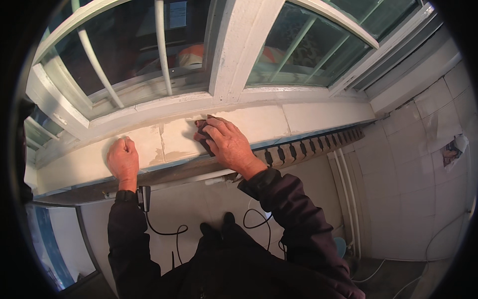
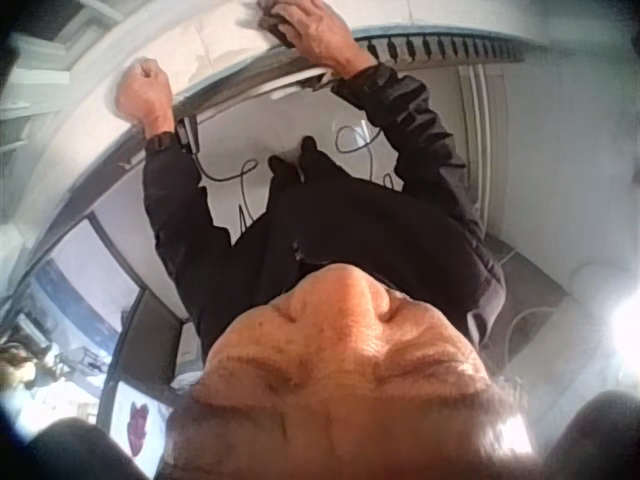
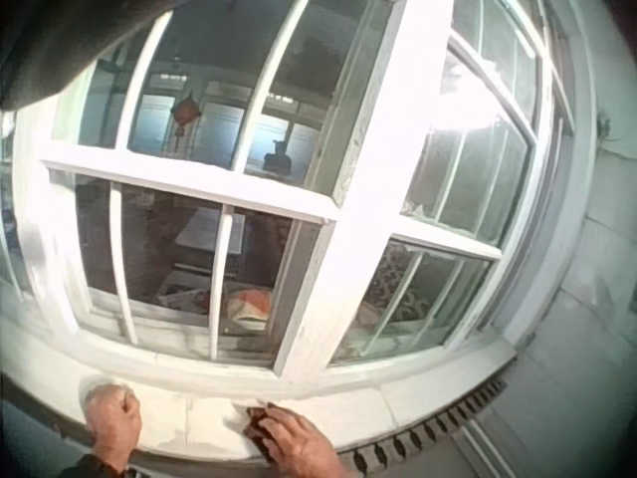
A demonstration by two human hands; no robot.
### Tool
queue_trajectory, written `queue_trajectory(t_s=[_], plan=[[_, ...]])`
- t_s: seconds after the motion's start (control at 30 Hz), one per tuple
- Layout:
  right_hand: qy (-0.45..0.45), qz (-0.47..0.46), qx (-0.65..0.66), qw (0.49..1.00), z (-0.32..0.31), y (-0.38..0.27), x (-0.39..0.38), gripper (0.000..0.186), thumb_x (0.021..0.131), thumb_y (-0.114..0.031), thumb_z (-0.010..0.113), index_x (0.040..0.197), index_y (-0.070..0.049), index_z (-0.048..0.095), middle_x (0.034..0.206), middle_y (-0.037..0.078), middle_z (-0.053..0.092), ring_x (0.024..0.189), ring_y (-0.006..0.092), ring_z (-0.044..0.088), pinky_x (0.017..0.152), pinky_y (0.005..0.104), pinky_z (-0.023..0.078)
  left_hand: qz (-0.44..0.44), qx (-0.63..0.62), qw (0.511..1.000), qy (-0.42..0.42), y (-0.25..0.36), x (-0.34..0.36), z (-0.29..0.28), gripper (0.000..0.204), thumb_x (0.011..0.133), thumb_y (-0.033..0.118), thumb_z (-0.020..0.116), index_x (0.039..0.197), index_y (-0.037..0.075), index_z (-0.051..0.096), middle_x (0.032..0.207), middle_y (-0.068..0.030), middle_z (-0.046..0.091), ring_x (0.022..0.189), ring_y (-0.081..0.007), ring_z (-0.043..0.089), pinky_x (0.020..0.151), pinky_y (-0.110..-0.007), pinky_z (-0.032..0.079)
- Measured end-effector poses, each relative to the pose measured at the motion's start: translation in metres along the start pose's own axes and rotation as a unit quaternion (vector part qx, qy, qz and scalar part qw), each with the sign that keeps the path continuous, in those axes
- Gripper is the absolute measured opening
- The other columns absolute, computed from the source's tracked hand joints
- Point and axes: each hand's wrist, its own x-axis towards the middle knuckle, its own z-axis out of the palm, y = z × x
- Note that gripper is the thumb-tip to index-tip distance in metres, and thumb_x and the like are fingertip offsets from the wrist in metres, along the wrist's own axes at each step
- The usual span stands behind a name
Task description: The person kneels and wipes white wall-mounted pipes with a brown cloth, then stands and wipes the window sill and frame. The person uses a cloth to clean the surfaces in a tiled room.
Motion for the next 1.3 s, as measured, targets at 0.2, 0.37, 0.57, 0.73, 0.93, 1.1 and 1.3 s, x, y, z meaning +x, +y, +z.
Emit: queue_trajectory(t_s=[0.2,0.37,0.57,0.73,0.93,1.1,1.3], plan=[[0.027,0.062,-0.045,0.997,-0.057,0.080,-0.045,0.037,0.094,-0.011,0.074,0.129,-0.007,0.065,0.141,0.014,0.063,0.133,0.0380,0.060,0.111,0.0475,0.050,0.003,-0.002,1.000,0.009,-0.003,-0.001,0.003,0.042,0.096,0.016,0.071,0.065,0.006,0.044,0.067,-0.0097,0.054,0.066,-0.0355,0.055,0.065,-0.051,0.044],[0.039,0.157,-0.105,0.981,-0.121,0.186,-0.101,0.034,0.099,-0.011,0.068,0.132,-0.003,0.064,0.143,0.019,0.063,0.132,0.0435,0.058,0.113,0.0506,0.048,-0.017,0.013,1.000,0.015,-0.009,-0.004,0.009,0.044,0.097,0.017,0.072,0.067,0.005,0.042,0.067,-0.0122,0.050,0.065,-0.0363,0.053,0.064,-0.052,0.043],[0.093,0.210,-0.119,0.966,-0.163,0.282,-0.138,0.034,0.102,-0.012,0.065,0.134,0.000,0.063,0.141,0.020,0.064,0.131,0.0452,0.057,0.113,0.0508,0.047,-0.026,0.057,0.998,0.004,-0.009,-0.004,0.011,0.046,0.100,0.021,0.070,0.069,0.004,0.042,0.069,-0.0153,0.051,0.066,-0.0401,0.053,0.065,-0.053,0.043],[0.123,0.175,-0.101,0.972,-0.157,0.300,-0.146,0.033,0.102,-0.011,0.065,0.132,0.000,0.064,0.139,0.021,0.064,0.128,0.0455,0.057,0.112,0.0512,0.046,-0.009,0.129,0.991,-0.030,0.003,0.000,0.006,0.043,0.102,0.023,0.069,0.072,0.003,0.047,0.072,-0.0164,0.054,0.071,-0.0420,0.056,0.067,-0.055,0.043],[0.135,0.170,-0.108,0.970,-0.157,0.285,-0.138,0.035,0.099,-0.010,0.066,0.133,-0.002,0.063,0.139,0.020,0.063,0.128,0.0445,0.057,0.110,0.0509,0.048,0.003,0.021,0.998,-0.066,0.069,-0.022,0.016,0.043,0.102,0.023,0.070,0.072,0.002,0.049,0.074,-0.0159,0.054,0.073,-0.0409,0.056,0.069,-0.054,0.045],[0.082,0.089,-0.046,0.992,-0.140,0.231,-0.125,0.040,0.090,-0.005,0.074,0.128,-0.006,0.064,0.140,0.015,0.062,0.131,0.0414,0.058,0.110,0.0499,0.049,-0.001,0.062,0.998,0.001,0.104,-0.031,0.035,0.041,0.099,0.019,0.069,0.069,0.004,0.045,0.074,-0.0126,0.052,0.077,-0.0381,0.056,0.071,-0.054,0.045],[0.005,0.003,-0.004,1.000,-0.146,0.216,-0.129,0.055,0.078,-0.008,0.086,0.128,-0.012,0.063,0.144,0.008,0.060,0.137,0.0373,0.058,0.111,0.0468,0.052,0.003,0.056,0.998,-0.009,0.102,-0.031,0.034,0.041,0.100,0.020,0.067,0.070,0.004,0.044,0.076,-0.0129,0.052,0.078,-0.0386,0.056,0.072,-0.054,0.044]])
